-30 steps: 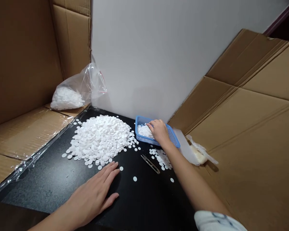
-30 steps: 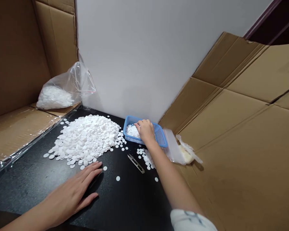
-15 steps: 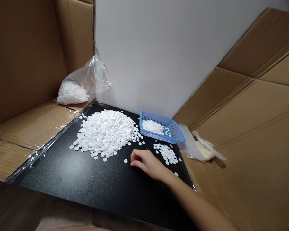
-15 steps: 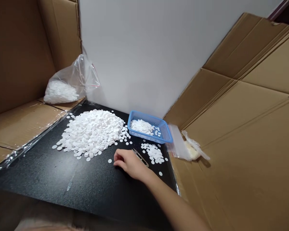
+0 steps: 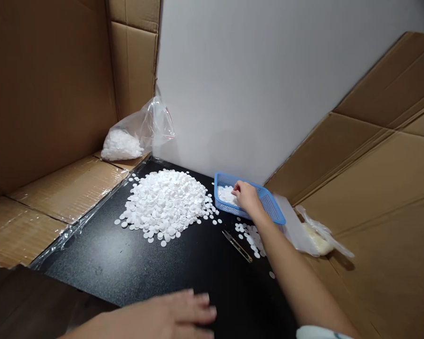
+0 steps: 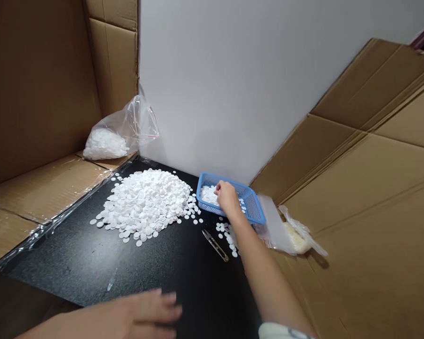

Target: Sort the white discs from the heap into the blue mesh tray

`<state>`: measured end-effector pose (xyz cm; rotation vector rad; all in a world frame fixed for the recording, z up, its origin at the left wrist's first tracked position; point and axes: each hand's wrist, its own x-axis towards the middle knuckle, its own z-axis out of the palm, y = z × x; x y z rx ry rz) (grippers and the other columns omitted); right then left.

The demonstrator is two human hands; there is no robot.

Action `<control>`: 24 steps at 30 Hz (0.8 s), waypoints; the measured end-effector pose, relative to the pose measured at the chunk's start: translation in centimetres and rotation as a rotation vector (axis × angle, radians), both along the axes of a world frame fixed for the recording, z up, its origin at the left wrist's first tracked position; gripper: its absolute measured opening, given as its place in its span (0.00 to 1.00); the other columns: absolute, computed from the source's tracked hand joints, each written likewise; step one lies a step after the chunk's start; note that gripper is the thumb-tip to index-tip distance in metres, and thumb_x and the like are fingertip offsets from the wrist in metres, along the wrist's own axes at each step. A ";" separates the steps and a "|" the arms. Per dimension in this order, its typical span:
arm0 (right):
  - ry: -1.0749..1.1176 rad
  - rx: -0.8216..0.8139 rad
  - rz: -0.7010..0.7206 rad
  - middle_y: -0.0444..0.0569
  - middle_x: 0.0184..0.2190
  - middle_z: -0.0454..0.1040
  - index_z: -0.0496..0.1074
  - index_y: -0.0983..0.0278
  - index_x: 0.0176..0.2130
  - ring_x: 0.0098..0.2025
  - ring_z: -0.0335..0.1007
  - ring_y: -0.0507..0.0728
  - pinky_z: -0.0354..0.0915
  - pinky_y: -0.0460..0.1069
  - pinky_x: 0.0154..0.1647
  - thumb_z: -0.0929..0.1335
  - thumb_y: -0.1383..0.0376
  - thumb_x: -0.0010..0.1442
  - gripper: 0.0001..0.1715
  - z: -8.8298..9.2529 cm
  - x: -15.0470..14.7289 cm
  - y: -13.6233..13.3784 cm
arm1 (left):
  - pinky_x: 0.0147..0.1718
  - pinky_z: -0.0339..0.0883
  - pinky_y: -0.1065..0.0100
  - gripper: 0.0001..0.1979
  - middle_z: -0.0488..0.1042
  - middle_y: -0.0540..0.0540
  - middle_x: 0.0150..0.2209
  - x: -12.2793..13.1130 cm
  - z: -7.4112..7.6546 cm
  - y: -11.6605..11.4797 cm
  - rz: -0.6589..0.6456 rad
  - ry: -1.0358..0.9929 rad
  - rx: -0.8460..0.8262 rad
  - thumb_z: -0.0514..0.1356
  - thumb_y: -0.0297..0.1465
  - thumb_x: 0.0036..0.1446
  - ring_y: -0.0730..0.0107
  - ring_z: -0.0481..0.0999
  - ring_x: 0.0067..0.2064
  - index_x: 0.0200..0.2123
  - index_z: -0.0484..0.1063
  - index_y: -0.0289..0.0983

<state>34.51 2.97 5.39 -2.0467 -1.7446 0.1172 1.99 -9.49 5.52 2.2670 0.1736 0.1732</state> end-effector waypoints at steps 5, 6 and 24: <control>-0.049 0.099 0.018 0.55 0.36 0.72 0.74 0.65 0.35 0.41 0.69 0.62 0.63 0.55 0.43 0.63 0.74 0.61 0.11 -0.3 -0.9 0.7 | 0.66 0.48 0.37 0.36 0.50 0.34 0.71 -0.5 -6.6 5.9 0.655 0.036 0.632 0.59 0.42 0.65 0.44 0.47 0.71 0.71 0.50 0.38; -0.053 0.117 0.079 0.56 0.38 0.72 0.75 0.65 0.38 0.42 0.69 0.62 0.64 0.55 0.45 0.62 0.72 0.64 0.13 -0.9 -2.6 0.1 | 0.66 0.48 0.38 0.39 0.51 0.32 0.71 -0.5 -7.6 7.0 0.710 0.047 0.697 0.58 0.45 0.64 0.43 0.48 0.71 0.71 0.49 0.36; 0.167 0.219 0.763 0.53 0.42 0.73 0.72 0.60 0.53 0.44 0.71 0.58 0.73 0.52 0.46 0.62 0.67 0.71 0.14 -8.1 -10.4 -11.2 | 0.68 0.52 0.53 0.35 0.55 0.47 0.70 -2.5 -6.5 3.5 0.428 0.091 0.600 0.57 0.38 0.67 0.55 0.57 0.69 0.71 0.44 0.47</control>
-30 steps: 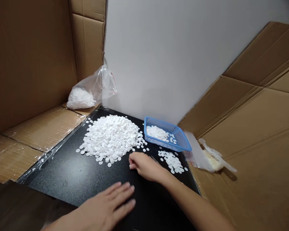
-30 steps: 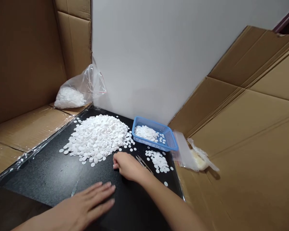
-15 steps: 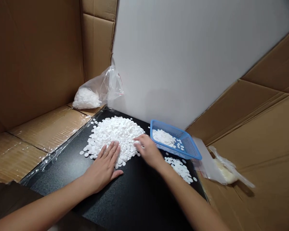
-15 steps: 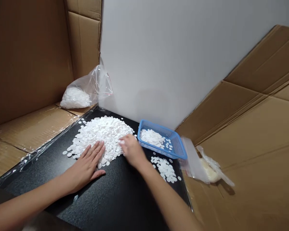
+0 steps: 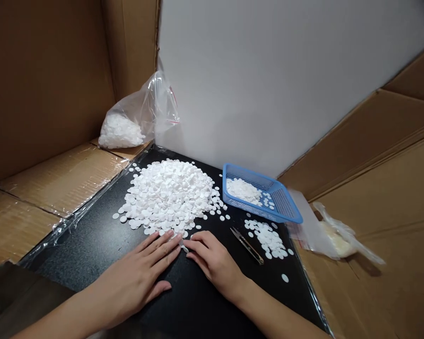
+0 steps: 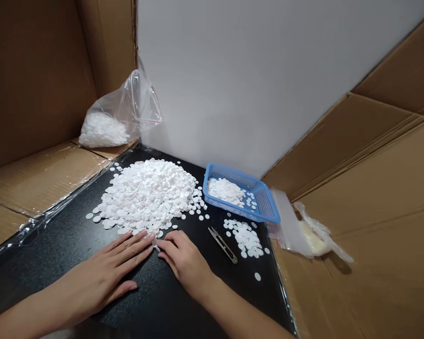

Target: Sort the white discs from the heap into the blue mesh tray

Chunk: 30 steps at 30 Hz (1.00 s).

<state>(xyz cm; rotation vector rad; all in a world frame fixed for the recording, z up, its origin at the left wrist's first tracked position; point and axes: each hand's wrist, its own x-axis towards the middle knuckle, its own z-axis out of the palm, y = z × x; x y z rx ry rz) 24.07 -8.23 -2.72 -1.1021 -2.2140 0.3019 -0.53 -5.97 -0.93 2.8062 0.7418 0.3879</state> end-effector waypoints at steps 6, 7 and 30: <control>-0.049 -0.027 -0.103 0.58 0.51 0.72 0.71 0.62 0.54 0.52 0.69 0.62 0.70 0.58 0.53 0.67 0.62 0.68 0.17 0.6 0.3 0.4 | 0.67 0.54 0.51 0.30 0.61 0.52 0.68 -0.8 0.6 -0.2 -0.086 0.024 -0.092 0.56 0.34 0.68 0.56 0.58 0.69 0.69 0.51 0.52; -0.101 -0.039 -0.107 0.60 0.56 0.70 0.68 0.62 0.58 0.57 0.66 0.64 0.68 0.61 0.56 0.68 0.60 0.66 0.22 0.9 0.2 0.7 | 0.67 0.54 0.50 0.31 0.60 0.50 0.69 -0.8 0.5 -0.1 -0.053 0.027 -0.062 0.55 0.35 0.69 0.56 0.57 0.69 0.70 0.48 0.51; 0.128 -0.047 -0.235 0.52 0.39 0.72 0.71 0.62 0.44 0.42 0.68 0.59 0.69 0.54 0.42 0.64 0.73 0.67 0.10 0.9 1.3 -2.2 | 0.68 0.24 0.53 0.33 0.60 0.42 0.69 0.7 -1.7 -0.5 0.156 0.027 0.347 0.49 0.48 0.69 0.52 0.55 0.70 0.70 0.53 0.39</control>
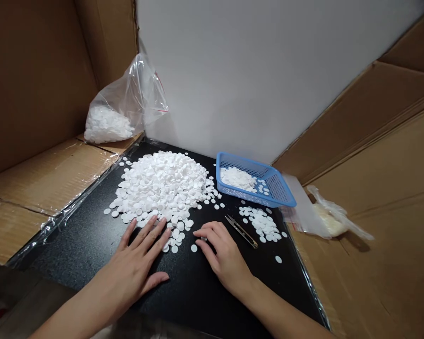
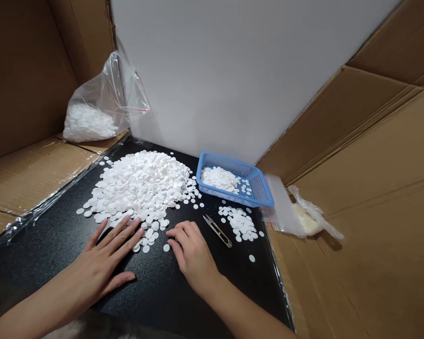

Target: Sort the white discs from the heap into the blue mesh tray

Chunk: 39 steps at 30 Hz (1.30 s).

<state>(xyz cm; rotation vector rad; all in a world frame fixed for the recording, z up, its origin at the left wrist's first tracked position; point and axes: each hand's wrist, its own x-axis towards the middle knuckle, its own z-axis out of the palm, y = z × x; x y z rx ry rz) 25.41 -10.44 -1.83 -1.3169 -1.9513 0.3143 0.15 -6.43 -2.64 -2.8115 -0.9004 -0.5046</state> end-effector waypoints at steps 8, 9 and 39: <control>-0.043 -0.026 0.028 0.51 0.36 0.70 0.75 0.62 0.48 0.39 0.65 0.58 0.66 0.53 0.39 0.63 0.75 0.67 0.16 0.3 0.0 0.6 | 0.69 0.28 0.55 0.29 0.62 0.45 0.68 -0.1 0.2 0.2 0.005 -0.045 -0.024 0.48 0.44 0.71 0.58 0.57 0.70 0.70 0.51 0.44; -0.095 -0.022 0.051 0.52 0.38 0.70 0.74 0.61 0.51 0.40 0.65 0.59 0.66 0.54 0.40 0.64 0.73 0.67 0.17 0.4 -0.2 0.6 | 0.69 0.27 0.55 0.28 0.64 0.47 0.67 -0.2 0.2 0.2 -0.025 -0.039 -0.044 0.49 0.44 0.71 0.59 0.59 0.69 0.70 0.52 0.46; 0.080 -0.336 0.039 0.45 0.33 0.73 0.76 0.60 0.32 0.36 0.71 0.55 0.66 0.48 0.34 0.72 0.69 0.61 0.06 2.3 -1.6 1.6 | 0.41 0.57 0.59 0.10 0.73 0.47 0.40 1.6 2.1 2.1 0.147 -0.250 -0.332 0.55 0.26 0.67 0.59 0.68 0.43 0.33 0.73 0.41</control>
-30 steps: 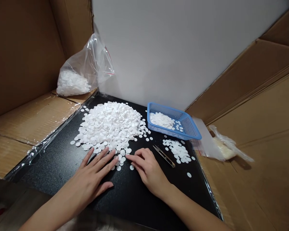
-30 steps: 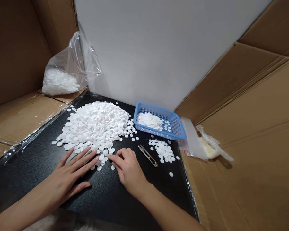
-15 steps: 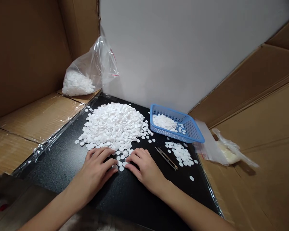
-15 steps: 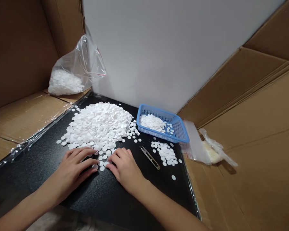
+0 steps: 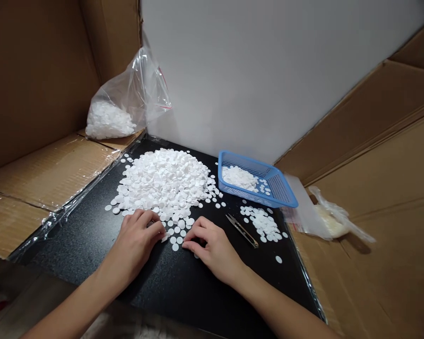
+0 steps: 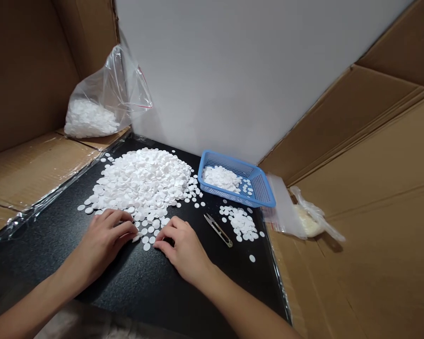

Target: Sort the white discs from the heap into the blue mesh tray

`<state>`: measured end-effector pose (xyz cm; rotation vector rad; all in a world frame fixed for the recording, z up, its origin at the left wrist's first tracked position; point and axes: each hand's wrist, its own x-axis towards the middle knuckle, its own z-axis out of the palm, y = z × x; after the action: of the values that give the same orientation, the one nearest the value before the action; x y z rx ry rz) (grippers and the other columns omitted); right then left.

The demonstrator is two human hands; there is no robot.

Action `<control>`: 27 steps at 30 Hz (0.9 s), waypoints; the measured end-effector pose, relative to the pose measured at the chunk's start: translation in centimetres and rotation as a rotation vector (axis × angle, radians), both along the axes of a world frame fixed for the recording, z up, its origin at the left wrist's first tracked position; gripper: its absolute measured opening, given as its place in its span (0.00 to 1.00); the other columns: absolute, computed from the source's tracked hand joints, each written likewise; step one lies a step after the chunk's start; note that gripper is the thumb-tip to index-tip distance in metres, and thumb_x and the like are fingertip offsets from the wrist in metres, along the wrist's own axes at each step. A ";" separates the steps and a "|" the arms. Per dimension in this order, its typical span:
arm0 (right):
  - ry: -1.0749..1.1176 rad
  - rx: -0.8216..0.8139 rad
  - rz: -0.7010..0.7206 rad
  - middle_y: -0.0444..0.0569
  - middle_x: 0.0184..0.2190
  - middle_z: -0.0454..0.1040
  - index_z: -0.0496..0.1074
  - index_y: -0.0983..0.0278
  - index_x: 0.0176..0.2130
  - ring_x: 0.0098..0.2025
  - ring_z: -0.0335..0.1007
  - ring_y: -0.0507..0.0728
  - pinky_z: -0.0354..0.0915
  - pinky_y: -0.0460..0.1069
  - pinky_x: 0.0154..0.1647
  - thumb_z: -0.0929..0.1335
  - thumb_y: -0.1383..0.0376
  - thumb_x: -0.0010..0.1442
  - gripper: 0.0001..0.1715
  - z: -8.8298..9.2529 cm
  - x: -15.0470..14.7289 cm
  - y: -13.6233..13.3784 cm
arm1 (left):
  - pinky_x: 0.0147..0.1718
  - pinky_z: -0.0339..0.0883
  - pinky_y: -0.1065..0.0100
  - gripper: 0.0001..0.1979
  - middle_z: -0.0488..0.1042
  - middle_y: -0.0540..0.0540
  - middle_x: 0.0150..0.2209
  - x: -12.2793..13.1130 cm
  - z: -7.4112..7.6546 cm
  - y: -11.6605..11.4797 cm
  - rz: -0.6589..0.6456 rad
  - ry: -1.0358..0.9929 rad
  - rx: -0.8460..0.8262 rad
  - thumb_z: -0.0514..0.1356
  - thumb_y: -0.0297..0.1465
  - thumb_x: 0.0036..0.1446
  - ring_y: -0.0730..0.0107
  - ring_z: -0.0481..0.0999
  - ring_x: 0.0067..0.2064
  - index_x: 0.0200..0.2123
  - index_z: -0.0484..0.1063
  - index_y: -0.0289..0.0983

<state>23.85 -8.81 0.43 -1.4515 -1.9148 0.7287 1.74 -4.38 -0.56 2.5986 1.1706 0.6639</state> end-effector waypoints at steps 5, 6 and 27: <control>0.137 -0.100 -0.067 0.42 0.28 0.75 0.75 0.61 0.31 0.31 0.71 0.53 0.63 0.47 0.33 0.71 0.72 0.60 0.07 0.8 1.4 0.4 | 0.42 0.57 0.60 0.11 0.73 0.47 0.41 -0.1 0.3 -0.5 -0.010 -0.029 -0.006 0.53 0.27 0.68 0.60 0.68 0.43 0.37 0.74 0.43; 0.154 -0.151 -0.073 0.41 0.27 0.75 0.75 0.62 0.31 0.30 0.70 0.53 0.63 0.47 0.31 0.71 0.72 0.59 0.07 1.0 1.6 0.3 | 0.42 0.57 0.60 0.11 0.73 0.47 0.42 -0.2 0.3 -0.6 -0.010 -0.037 -0.007 0.53 0.28 0.68 0.60 0.68 0.44 0.37 0.74 0.43; -0.170 -0.069 0.100 0.42 0.33 0.72 0.73 0.61 0.31 0.37 0.69 0.54 0.61 0.50 0.40 0.70 0.76 0.61 0.11 0.9 1.4 -0.3 | 0.39 0.58 0.60 0.10 0.73 0.48 0.36 0.4 0.2 -0.5 0.021 -0.035 -0.040 0.56 0.32 0.66 0.60 0.69 0.40 0.32 0.74 0.41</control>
<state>25.21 -9.11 1.28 -1.5105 -2.1229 0.7435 2.17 -4.92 -0.40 2.5348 1.1900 0.6794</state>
